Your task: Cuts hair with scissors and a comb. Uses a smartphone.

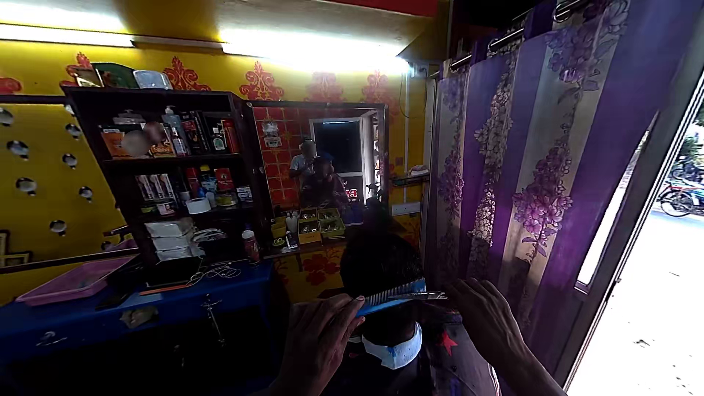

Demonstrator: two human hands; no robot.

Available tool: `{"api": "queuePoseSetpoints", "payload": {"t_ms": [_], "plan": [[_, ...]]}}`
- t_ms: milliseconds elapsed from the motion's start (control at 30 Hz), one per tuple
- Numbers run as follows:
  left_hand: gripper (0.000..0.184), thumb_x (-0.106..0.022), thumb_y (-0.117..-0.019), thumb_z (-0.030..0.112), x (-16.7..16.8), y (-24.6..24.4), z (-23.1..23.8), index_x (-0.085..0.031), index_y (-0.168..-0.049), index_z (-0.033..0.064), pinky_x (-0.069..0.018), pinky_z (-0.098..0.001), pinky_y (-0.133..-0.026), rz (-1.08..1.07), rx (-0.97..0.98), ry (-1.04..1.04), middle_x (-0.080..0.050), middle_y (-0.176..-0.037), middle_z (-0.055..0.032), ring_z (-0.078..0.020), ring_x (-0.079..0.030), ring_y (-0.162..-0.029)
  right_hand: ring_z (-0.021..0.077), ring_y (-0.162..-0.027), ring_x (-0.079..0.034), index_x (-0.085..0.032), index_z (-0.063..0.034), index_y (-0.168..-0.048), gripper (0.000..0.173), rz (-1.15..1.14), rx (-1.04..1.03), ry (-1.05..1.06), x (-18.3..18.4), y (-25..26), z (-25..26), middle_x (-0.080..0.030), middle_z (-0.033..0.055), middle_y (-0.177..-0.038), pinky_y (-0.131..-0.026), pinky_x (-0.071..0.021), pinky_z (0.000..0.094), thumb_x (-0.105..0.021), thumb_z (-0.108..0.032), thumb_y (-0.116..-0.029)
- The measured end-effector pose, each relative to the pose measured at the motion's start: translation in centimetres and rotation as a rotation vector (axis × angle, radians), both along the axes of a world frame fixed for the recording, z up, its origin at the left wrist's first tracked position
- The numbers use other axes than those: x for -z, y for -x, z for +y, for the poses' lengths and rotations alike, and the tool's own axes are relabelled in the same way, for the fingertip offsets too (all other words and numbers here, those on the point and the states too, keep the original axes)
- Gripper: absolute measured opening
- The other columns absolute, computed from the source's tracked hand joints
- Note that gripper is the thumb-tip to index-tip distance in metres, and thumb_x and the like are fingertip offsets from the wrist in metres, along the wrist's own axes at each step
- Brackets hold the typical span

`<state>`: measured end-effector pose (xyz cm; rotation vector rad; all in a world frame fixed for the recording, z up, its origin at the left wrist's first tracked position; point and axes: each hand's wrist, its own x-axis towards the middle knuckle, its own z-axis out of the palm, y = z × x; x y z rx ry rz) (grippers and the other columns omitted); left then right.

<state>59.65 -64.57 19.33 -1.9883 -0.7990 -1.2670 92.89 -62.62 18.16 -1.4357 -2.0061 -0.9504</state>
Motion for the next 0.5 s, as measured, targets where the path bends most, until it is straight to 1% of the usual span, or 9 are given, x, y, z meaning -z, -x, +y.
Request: {"api": "queuePoseSetpoints", "payload": {"t_ms": [67,133,167,267,333,400,467,500], "plan": [[0.033,-0.067,-0.0967,0.042,1.3,0.2,-0.5,-0.065,-0.128,0.0311,-0.043,-0.033,-0.088,0.059,0.036,0.06,-0.066,-0.115,0.0067,-0.0085,-0.06,-0.098,0.0193,-0.087,-0.07,-0.073,-0.0187,-0.103,0.027,0.056,-0.006,-0.035,1.0,-1.6,0.6,-0.073,-0.0017,-0.097,-0.075,-0.0557,0.0385,-0.068,0.002,-0.0862],[0.032,-0.063,-0.0978,0.047,1.9,0.6,-0.4,-0.067,-0.126,0.0322,-0.0413,-0.0356,-0.089,0.162,0.031,0.149,-0.067,-0.114,0.0074,-0.0092,-0.06,-0.097,0.0184,-0.093,-0.07,-0.071,-0.0203,-0.106,0.024,0.085,-0.003,-0.045,1.6,-3.1,1.2,-0.072,-0.003,-0.104,-0.078,-0.056,0.0393,-0.069,-0.005,-0.0878],[0.032,-0.062,-0.0977,0.048,1.9,0.7,-0.2,-0.068,-0.124,0.0315,-0.0422,-0.0367,-0.088,0.17,0.017,0.172,-0.067,-0.114,0.0071,-0.0099,-0.061,-0.097,0.0191,-0.094,-0.07,-0.072,-0.0198,-0.107,0.025,0.086,-0.014,-0.048,1.6,-3.5,1.2,-0.072,-0.0023,-0.105,-0.079,-0.0563,0.04,-0.07,-0.006,-0.087],[0.033,-0.064,-0.0964,0.05,0.5,1.0,0.4,-0.071,-0.121,0.0288,-0.0424,-0.0373,-0.085,0.085,0.017,0.17,-0.069,-0.114,0.0065,-0.0104,-0.062,-0.097,0.0179,-0.085,-0.069,-0.072,-0.0204,-0.102,0.024,0.065,-0.045,-0.054,1.1,-3.9,1.3,-0.071,-0.003,-0.095,-0.074,-0.0557,0.0386,-0.069,-0.003,-0.0862],[0.034,-0.064,-0.0964,0.049,-0.4,0.8,0.7,-0.071,-0.122,0.0284,-0.0426,-0.0372,-0.084,0.068,0.003,0.159,-0.069,-0.116,0.0063,-0.0109,-0.062,-0.098,0.0168,-0.085,-0.069,-0.072,-0.0212,-0.102,0.025,0.031,-0.054,-0.031,0.5,-3.6,1.5,-0.071,-0.0043,-0.096,-0.073,-0.0553,0.0383,-0.072,-0.003,-0.0844],[0.034,-0.064,-0.0968,0.047,-1.0,0.6,1.0,-0.071,-0.125,0.0279,-0.0429,-0.0375,-0.084,0.059,-0.007,0.152,-0.068,-0.117,0.0053,-0.0122,-0.062,-0.1,0.0177,-0.084,-0.069,-0.072,-0.0199,-0.1,0.027,0.0,-0.05,-0.014,-0.1,-3.1,1.4,-0.071,-0.0031,-0.095,-0.072,-0.0556,0.0387,-0.075,-0.001,-0.0818],[0.034,-0.065,-0.0965,0.046,-1.3,0.4,1.3,-0.071,-0.125,0.0284,-0.0427,-0.0372,-0.084,0.039,-0.022,0.139,-0.069,-0.118,0.0057,-0.0122,-0.062,-0.101,0.0184,-0.082,-0.07,-0.072,-0.0193,-0.1,0.027,-0.009,-0.047,0.015,-0.4,-2.8,1.4,-0.071,-0.0025,-0.093,-0.071,-0.0561,0.0386,-0.073,0.001,-0.0823],[0.034,-0.066,-0.0963,0.046,-1.3,0.3,1.5,-0.071,-0.125,0.0288,-0.0423,-0.0366,-0.084,0.032,-0.028,0.133,-0.069,-0.119,0.0063,-0.0116,-0.062,-0.1,0.0183,-0.083,-0.07,-0.072,-0.0196,-0.1,0.026,-0.023,-0.038,0.033,-0.5,-2.6,1.4,-0.071,-0.0026,-0.094,-0.072,-0.0557,0.0385,-0.073,0.0,-0.0829]]}}
